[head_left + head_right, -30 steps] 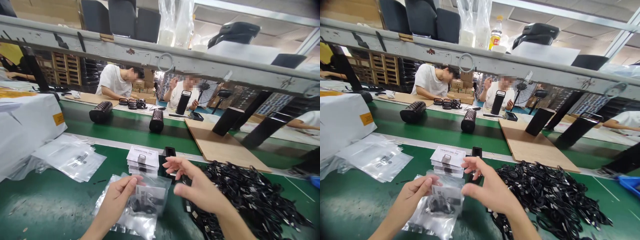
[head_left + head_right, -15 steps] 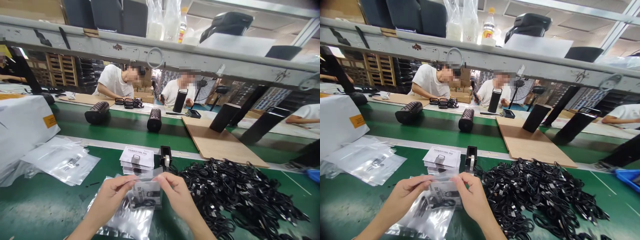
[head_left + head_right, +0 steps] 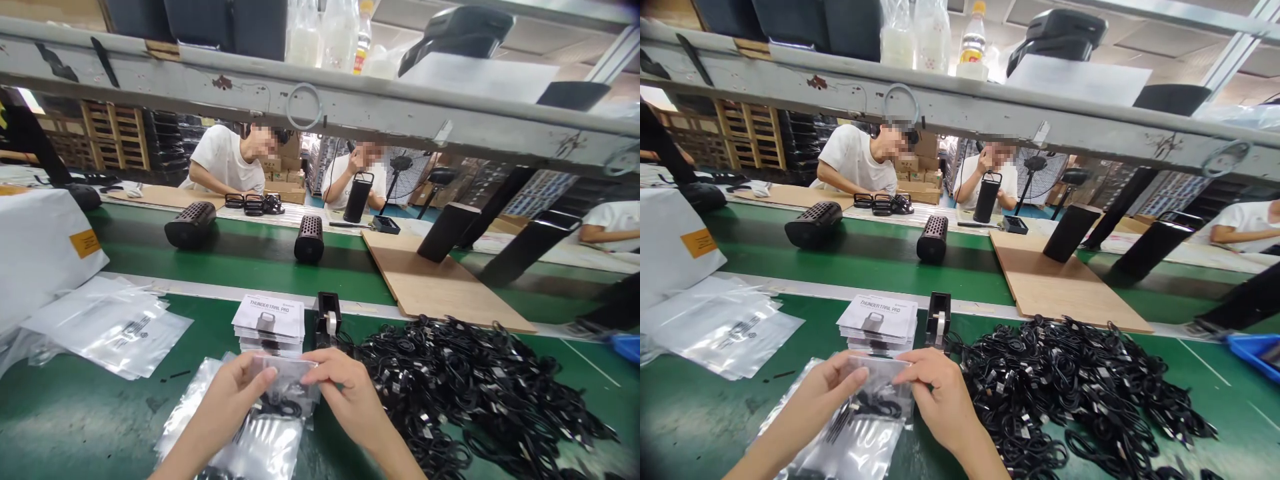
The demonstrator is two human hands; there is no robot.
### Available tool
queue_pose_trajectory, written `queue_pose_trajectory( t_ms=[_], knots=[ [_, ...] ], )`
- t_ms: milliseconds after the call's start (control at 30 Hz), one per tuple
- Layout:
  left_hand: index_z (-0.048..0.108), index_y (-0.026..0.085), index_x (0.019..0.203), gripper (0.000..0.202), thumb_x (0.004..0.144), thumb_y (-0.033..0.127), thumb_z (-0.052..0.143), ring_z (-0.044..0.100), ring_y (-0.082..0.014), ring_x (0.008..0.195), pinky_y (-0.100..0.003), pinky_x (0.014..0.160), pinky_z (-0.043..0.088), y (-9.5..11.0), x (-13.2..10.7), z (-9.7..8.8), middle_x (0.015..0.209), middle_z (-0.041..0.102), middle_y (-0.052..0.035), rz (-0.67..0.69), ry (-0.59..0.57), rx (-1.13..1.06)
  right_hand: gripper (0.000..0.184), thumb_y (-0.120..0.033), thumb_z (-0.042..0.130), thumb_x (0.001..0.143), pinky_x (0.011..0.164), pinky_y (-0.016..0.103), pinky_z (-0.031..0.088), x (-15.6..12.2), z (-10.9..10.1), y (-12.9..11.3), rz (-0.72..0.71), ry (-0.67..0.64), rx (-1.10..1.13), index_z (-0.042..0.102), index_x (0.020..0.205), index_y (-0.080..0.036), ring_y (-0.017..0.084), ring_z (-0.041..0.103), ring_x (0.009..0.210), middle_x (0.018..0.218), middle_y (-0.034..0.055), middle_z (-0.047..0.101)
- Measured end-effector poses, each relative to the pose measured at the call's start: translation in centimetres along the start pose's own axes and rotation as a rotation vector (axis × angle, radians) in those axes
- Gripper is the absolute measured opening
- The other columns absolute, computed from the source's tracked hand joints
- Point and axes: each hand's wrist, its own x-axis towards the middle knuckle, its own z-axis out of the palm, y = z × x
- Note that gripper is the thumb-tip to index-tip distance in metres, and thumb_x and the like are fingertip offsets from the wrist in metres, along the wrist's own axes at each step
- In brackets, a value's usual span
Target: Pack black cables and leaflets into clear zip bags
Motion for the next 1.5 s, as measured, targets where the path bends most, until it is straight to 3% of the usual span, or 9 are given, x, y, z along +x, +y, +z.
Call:
queue_pose_trajectory(
  t_ms=[133,233,400,600,900,1033,1167,1333,1500],
  knots=[
    [0.057,0.019,0.068,0.029,0.075,0.047,0.054,0.048,-0.0128,0.059,-0.020,0.054,0.037,-1.8,0.0,1.1,0.061,0.051,0.0038,0.033,0.087,0.118,0.022,-0.030,0.043,0.084,0.066,0.030,0.047,0.0,-1.0,1.2,0.268,0.294,-0.163,0.061,0.087,-0.019,0.017,0.059,0.071,0.092,0.0079,0.059],
    [0.052,0.020,0.067,0.030,0.075,0.049,0.051,0.041,-0.0116,0.055,-0.020,0.050,0.031,-2.8,-0.2,1.5,0.060,0.043,0.0054,0.064,0.176,0.117,0.029,-0.040,0.045,0.081,0.065,0.032,0.046,0.6,-1.4,2.2,0.480,0.286,-0.302,0.062,0.071,-0.019,0.017,0.057,0.061,0.077,0.0049,0.057],
    [0.049,0.021,0.068,0.032,0.078,0.051,0.046,0.039,-0.0115,0.053,-0.022,0.050,0.033,-3.6,-0.1,1.6,0.059,0.035,0.0065,0.097,0.209,0.161,0.027,-0.043,0.058,0.071,0.057,0.030,0.049,0.8,0.1,2.7,0.674,0.377,0.170,0.063,0.073,-0.017,0.014,0.057,0.056,0.092,0.0063,0.058],
    [0.046,0.020,0.067,0.033,0.080,0.051,0.043,0.038,-0.0107,0.053,-0.021,0.050,0.034,-3.7,0.2,1.6,0.061,0.032,0.0067,0.086,0.191,0.185,0.028,-0.042,0.060,0.071,0.083,0.029,0.042,-1.4,2.3,3.3,0.563,0.465,0.244,0.062,0.060,-0.017,0.024,0.046,0.110,0.109,0.0095,0.052],
    [0.043,0.021,0.064,0.033,0.079,0.051,0.045,0.035,-0.0116,0.052,-0.021,0.050,0.030,-2.5,-0.6,2.2,0.059,0.030,0.0066,0.065,0.233,0.135,0.027,-0.039,0.050,0.078,0.072,0.032,0.042,-3.3,2.9,0.9,0.468,0.439,-0.172,0.057,0.062,-0.019,0.021,0.055,0.081,0.101,0.0107,0.052],
    [0.045,0.022,0.066,0.030,0.079,0.049,0.046,0.038,-0.0123,0.052,-0.021,0.050,0.032,-2.0,-1.2,2.7,0.057,0.037,0.0062,0.070,0.198,0.129,0.035,-0.047,0.048,0.079,0.052,0.023,0.039,-3.1,4.7,-1.5,0.472,0.228,0.223,0.052,0.060,-0.018,0.013,0.049,0.053,0.059,0.0009,0.050],
    [0.047,0.021,0.066,0.028,0.079,0.046,0.048,0.042,-0.0119,0.052,-0.020,0.050,0.033,-1.5,-2.3,3.3,0.056,0.045,0.0057,0.077,0.232,0.093,0.040,-0.054,0.052,0.074,0.040,0.019,0.030,-1.8,6.2,-1.4,0.619,0.114,0.445,0.048,0.060,-0.016,0.006,0.038,0.038,0.052,-0.0028,0.049],
    [0.048,0.021,0.063,0.031,0.077,0.049,0.049,0.041,-0.0115,0.048,-0.020,0.045,0.033,-0.5,-3.2,3.4,0.052,0.046,0.0057,0.047,0.270,0.117,0.046,-0.055,0.047,0.076,0.034,0.021,0.023,-1.3,6.9,-0.7,0.748,-0.002,0.109,0.046,0.048,-0.019,0.008,0.037,0.029,0.037,-0.0020,0.047],
    [0.051,0.020,0.062,0.034,0.074,0.052,0.052,0.045,-0.0114,0.049,-0.019,0.048,0.039,0.1,-4.2,0.9,0.053,0.047,0.0048,0.027,0.307,0.088,0.025,-0.033,0.068,0.066,0.045,0.023,0.032,-3.3,5.9,-1.4,0.473,-0.045,-0.281,0.056,0.050,-0.019,0.014,0.052,0.047,0.047,-0.0006,0.056]
  ],
)
